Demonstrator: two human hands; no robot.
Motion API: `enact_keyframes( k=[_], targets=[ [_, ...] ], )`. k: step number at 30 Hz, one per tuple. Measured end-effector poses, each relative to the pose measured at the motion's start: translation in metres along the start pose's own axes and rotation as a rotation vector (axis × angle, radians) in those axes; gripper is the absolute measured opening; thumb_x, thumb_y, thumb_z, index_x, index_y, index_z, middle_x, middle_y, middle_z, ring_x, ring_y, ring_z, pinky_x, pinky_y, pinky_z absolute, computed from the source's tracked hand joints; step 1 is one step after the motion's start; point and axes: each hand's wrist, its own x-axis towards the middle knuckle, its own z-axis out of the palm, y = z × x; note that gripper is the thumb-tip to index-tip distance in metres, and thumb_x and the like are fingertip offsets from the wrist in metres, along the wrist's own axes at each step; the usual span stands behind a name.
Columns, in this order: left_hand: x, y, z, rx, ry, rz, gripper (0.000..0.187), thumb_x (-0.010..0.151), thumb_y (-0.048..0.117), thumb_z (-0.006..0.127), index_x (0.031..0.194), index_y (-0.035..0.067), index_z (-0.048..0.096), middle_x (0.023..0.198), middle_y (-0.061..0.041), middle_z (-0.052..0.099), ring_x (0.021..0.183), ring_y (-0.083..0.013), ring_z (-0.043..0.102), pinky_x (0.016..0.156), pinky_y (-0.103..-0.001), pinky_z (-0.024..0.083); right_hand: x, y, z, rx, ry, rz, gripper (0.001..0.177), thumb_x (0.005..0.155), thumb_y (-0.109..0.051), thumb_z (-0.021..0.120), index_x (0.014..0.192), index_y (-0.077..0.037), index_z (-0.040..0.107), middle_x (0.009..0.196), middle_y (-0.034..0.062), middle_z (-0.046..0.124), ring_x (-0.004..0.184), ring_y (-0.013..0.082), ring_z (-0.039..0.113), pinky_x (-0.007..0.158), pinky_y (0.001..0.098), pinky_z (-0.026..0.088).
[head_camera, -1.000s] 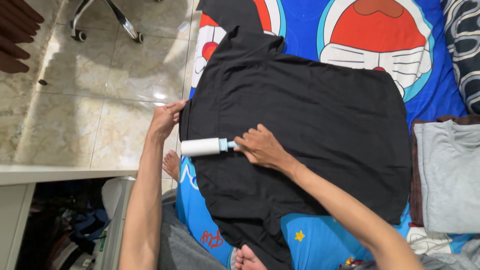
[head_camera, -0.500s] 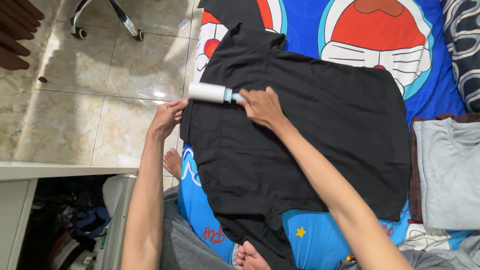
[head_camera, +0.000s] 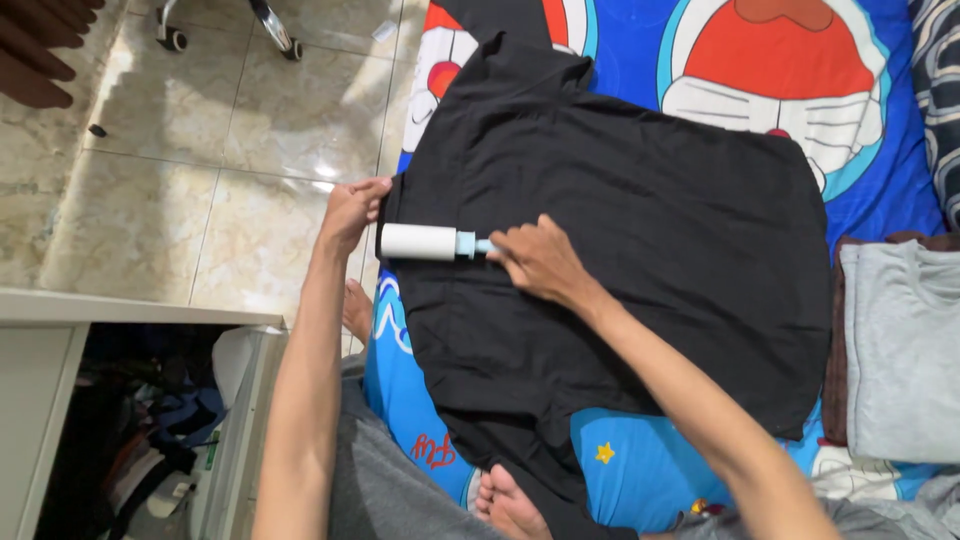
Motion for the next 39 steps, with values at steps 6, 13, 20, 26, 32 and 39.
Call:
enact_keyframes(
  k=[6, 13, 20, 26, 32, 39],
  targets=[
    [-0.014, 0.010, 0.013, 0.075, -0.003, 0.050, 0.026, 0.098, 0.015, 0.076, 0.118, -0.002, 0.077, 0.085, 0.002, 0.068, 0.066, -0.0040, 0.053, 0.055, -0.020, 0.039, -0.078, -0.058, -0.004, 0.089, -0.176, -0.050, 0.017, 0.097, -0.029, 0.069, 0.097, -0.013, 0.066, 0.072, 0.0027, 0.056, 0.069, 0.0229, 0.056, 0.069, 0.0394, 0.037],
    [-0.029, 0.022, 0.030, 0.174, 0.101, 0.097, 0.030, 0.095, 0.025, 0.075, 0.120, 0.008, 0.074, 0.092, 0.003, 0.072, 0.074, -0.0041, 0.063, 0.062, -0.021, 0.051, -0.109, -0.083, -0.024, 0.273, -0.094, -0.049, 0.022, 0.095, -0.030, 0.069, 0.105, -0.011, 0.068, 0.080, 0.0052, 0.062, 0.072, 0.0222, 0.060, 0.067, 0.0383, 0.039],
    [-0.039, 0.025, 0.032, 0.395, 0.025, 0.262, 0.047, 0.092, 0.018, 0.081, 0.134, 0.008, 0.063, 0.099, 0.000, 0.072, 0.084, -0.0045, 0.064, 0.067, -0.020, 0.048, -0.123, -0.069, -0.001, 0.237, -0.017, 0.204, 0.025, 0.095, -0.031, 0.068, 0.112, -0.012, 0.070, 0.078, 0.0030, 0.066, 0.074, 0.0237, 0.064, 0.068, 0.0398, 0.042],
    [-0.036, 0.023, 0.030, 0.404, 0.071, 0.215, 0.048, 0.092, 0.017, 0.081, 0.136, 0.008, 0.063, 0.097, 0.001, 0.067, 0.081, -0.0077, 0.060, 0.065, -0.024, 0.043, -0.121, -0.089, -0.046, 0.363, -0.178, 0.019, 0.020, 0.092, -0.030, 0.067, 0.102, -0.013, 0.072, 0.072, 0.0076, 0.065, 0.072, 0.0272, 0.065, 0.067, 0.0427, 0.043],
    [-0.034, 0.016, 0.050, 0.622, 0.188, 0.321, 0.047, 0.111, 0.040, 0.068, 0.141, 0.006, 0.058, 0.104, -0.011, 0.064, 0.090, -0.0168, 0.062, 0.077, -0.034, 0.048, -0.049, -0.030, -0.019, 0.220, 0.119, 0.450, 0.028, 0.107, -0.033, 0.056, 0.110, -0.005, 0.061, 0.061, 0.0150, 0.063, 0.056, 0.0361, 0.063, 0.054, 0.0507, 0.048],
    [-0.052, 0.011, 0.097, 1.181, 0.446, 0.469, 0.044, 0.117, 0.043, 0.052, 0.124, 0.000, 0.055, 0.106, -0.032, 0.067, 0.101, -0.0544, 0.061, 0.085, -0.060, 0.046, -0.039, 0.051, 0.012, -0.326, 0.289, 0.581, 0.027, 0.101, -0.035, 0.061, 0.102, -0.008, 0.062, 0.049, 0.0100, 0.060, 0.041, 0.0309, 0.060, 0.048, 0.0457, 0.046]
  ],
)
